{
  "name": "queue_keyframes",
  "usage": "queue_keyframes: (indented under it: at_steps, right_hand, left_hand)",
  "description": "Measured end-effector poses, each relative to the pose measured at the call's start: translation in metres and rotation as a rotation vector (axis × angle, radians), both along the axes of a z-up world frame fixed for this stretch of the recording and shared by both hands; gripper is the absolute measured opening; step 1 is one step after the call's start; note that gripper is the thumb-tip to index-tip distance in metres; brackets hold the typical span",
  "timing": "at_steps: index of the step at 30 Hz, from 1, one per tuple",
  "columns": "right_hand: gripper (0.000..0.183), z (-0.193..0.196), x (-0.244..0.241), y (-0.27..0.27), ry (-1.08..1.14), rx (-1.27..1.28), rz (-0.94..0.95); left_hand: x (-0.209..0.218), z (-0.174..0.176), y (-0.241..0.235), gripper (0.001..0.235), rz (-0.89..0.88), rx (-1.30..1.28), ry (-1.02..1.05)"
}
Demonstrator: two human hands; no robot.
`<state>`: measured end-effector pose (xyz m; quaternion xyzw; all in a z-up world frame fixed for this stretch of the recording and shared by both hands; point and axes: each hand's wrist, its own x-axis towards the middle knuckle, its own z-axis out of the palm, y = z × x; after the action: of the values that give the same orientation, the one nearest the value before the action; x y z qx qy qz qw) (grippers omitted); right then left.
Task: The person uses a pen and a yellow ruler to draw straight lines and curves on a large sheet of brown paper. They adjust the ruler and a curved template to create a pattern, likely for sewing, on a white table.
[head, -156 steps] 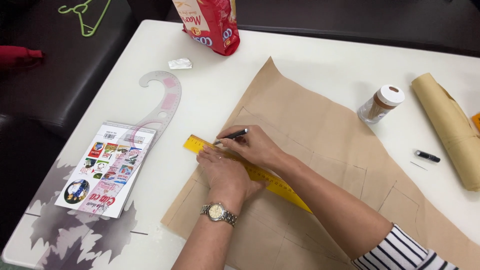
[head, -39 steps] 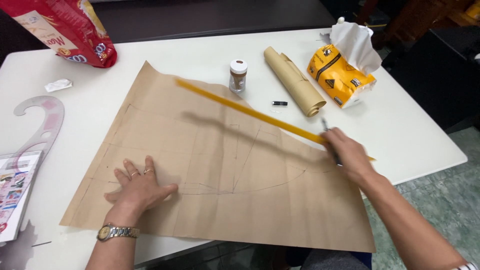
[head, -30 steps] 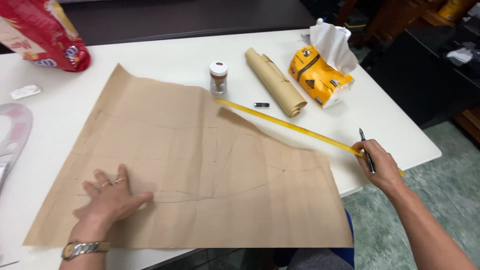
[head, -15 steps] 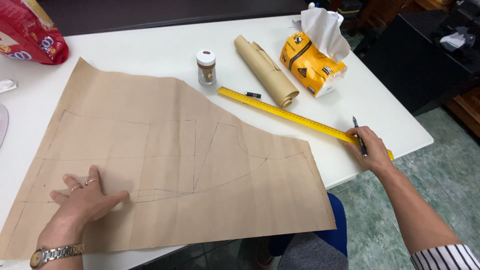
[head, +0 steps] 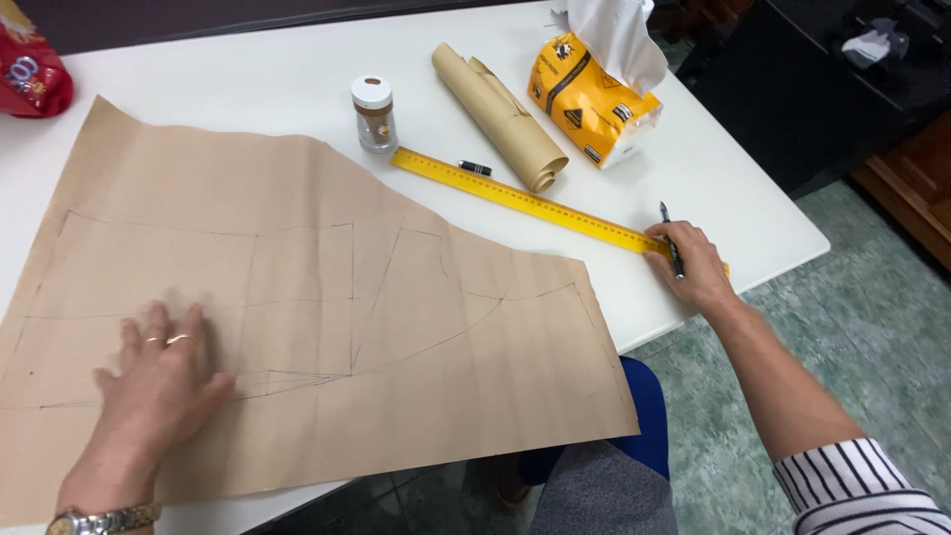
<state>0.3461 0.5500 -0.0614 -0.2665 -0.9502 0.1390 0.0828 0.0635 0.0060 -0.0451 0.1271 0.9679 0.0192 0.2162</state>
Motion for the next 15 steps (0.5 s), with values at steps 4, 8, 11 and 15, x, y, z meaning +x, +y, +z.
queue_keyframes:
  at_steps: [4, 8, 11, 15]
  right_hand:
    - [0.025, 0.005, -0.005, -0.012, 0.017, -0.025, -0.010]
    - [0.022, 0.027, -0.017, -0.052, 0.100, -0.167, -0.113]
    - [0.020, 0.038, -0.019, -0.080, 0.127, -0.338, -0.108]
    - [0.022, 0.047, -0.015, -0.104, 0.252, -0.574, 0.000]
  left_hand:
    - [0.012, -0.013, 0.011, 0.078, -0.274, 0.302, 0.124]
    - [0.031, -0.008, 0.029, 0.063, -0.415, 0.346, 0.150]
    - [0.037, -0.012, 0.033, 0.066, -0.434, 0.257, 0.120]
    - [0.042, -0.012, 0.036, 0.065, -0.451, 0.181, 0.078]
